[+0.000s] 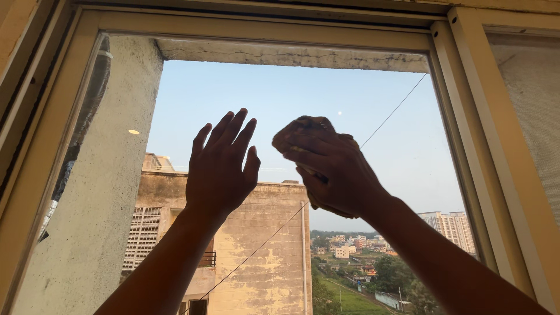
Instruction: The person wipes a window pane with a yellow cloth, moving the cloth in circular and vertical motions across the glass surface. The person uses one hand to hold the cloth and the other to stabilize against the window frame.
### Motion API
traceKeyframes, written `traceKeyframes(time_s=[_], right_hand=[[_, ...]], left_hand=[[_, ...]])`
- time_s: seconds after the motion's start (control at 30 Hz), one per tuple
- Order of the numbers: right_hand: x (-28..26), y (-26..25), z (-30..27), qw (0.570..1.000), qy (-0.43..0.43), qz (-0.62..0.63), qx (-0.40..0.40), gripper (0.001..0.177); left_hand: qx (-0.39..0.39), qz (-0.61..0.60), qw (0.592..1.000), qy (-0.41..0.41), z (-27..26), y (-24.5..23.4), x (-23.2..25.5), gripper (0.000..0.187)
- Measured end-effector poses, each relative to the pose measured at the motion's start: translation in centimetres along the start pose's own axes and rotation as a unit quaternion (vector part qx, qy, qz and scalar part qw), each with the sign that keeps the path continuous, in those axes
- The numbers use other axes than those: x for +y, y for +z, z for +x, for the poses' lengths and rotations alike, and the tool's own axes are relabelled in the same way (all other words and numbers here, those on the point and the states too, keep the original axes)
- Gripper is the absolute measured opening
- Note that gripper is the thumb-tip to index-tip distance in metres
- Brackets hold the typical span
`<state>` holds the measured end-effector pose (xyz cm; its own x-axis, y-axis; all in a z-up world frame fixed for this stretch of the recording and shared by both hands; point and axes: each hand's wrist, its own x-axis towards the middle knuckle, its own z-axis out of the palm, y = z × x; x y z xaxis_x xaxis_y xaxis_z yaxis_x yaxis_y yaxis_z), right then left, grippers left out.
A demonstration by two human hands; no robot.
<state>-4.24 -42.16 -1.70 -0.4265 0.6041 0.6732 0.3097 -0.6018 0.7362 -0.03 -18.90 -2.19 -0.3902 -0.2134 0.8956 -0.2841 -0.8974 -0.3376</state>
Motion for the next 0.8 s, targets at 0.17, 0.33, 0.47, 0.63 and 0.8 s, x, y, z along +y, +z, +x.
traceKeyframes(time_s=[0.17,0.33,0.47,0.63,0.8], right_hand=[[4.4,-2.2,-3.0,0.987,0.150,-0.008,0.060,0.035],[7.1,-3.4,-4.9,0.969,0.187,-0.090,0.133,0.048],[7.6,-1.9,-3.9,0.954,0.219,-0.151,0.142,0.048],[5.4,1.0,-1.1,0.944,0.253,-0.183,0.103,0.045],[0.8,3.9,1.4,0.972,0.161,-0.132,0.105,0.040]], left_hand=[[-0.005,0.005,1.000,-0.003,-0.1,0.1,0.0,0.049],[-0.002,0.006,1.000,-0.010,-0.4,0.3,0.1,0.048],[0.004,0.006,1.000,-0.017,-0.4,0.4,0.2,0.048],[0.004,0.003,1.000,-0.017,-0.3,0.4,0.2,0.048],[-0.002,0.001,1.000,-0.013,-0.3,0.3,0.0,0.048]])
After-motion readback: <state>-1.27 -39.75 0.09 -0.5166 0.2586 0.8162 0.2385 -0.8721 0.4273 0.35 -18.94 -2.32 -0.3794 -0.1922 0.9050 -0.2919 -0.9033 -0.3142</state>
